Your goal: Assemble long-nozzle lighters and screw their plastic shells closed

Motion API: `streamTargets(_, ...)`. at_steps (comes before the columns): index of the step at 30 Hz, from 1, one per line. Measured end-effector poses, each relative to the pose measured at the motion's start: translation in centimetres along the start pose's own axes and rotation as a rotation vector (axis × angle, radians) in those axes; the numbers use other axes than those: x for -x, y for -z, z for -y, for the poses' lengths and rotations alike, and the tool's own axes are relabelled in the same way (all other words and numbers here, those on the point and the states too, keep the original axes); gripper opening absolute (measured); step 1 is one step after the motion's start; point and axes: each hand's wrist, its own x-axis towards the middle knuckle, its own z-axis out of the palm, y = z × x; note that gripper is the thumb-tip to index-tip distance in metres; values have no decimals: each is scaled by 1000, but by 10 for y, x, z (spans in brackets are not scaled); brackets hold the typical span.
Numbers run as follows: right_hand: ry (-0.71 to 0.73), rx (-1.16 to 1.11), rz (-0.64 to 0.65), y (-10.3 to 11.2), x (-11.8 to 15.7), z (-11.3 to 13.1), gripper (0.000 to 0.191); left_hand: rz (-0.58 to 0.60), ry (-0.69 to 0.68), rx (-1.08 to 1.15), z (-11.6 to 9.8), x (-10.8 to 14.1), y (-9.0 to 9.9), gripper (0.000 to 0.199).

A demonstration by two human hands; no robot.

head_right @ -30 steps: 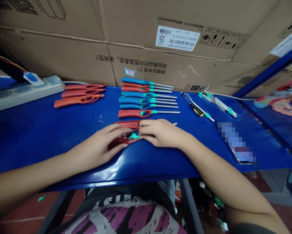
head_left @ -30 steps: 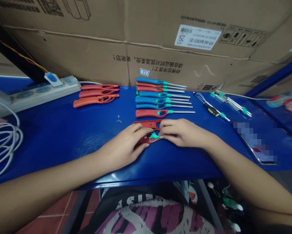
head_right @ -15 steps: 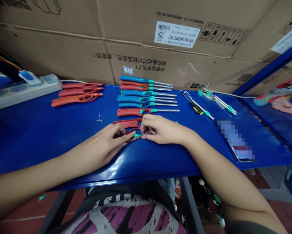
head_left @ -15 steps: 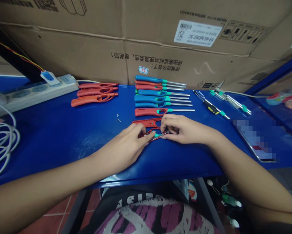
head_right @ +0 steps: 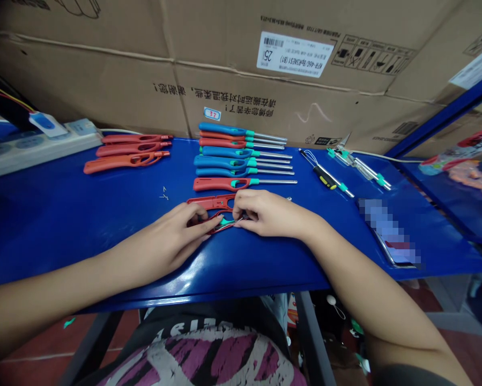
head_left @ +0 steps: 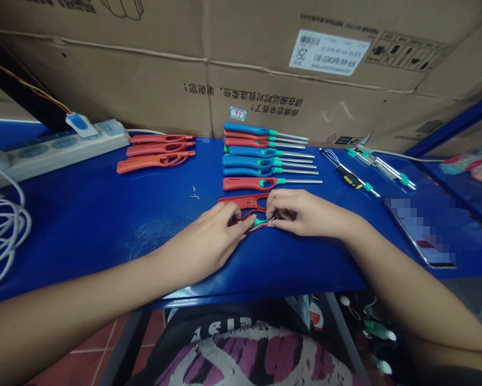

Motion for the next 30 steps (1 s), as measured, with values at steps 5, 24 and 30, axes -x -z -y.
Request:
streamTargets(5, -22, 46, 22, 0, -1, 1, 4, -4, -2, 6, 1, 0, 0, 40)
streamTargets(24, 16, -21, -59, -5, -8, 1, 11, 26, -21, -126, 0, 2, -1, 43)
streamTargets(30, -2, -38, -43, -4, -8, 2, 10, 45, -45, -169, -1, 1, 1, 47)
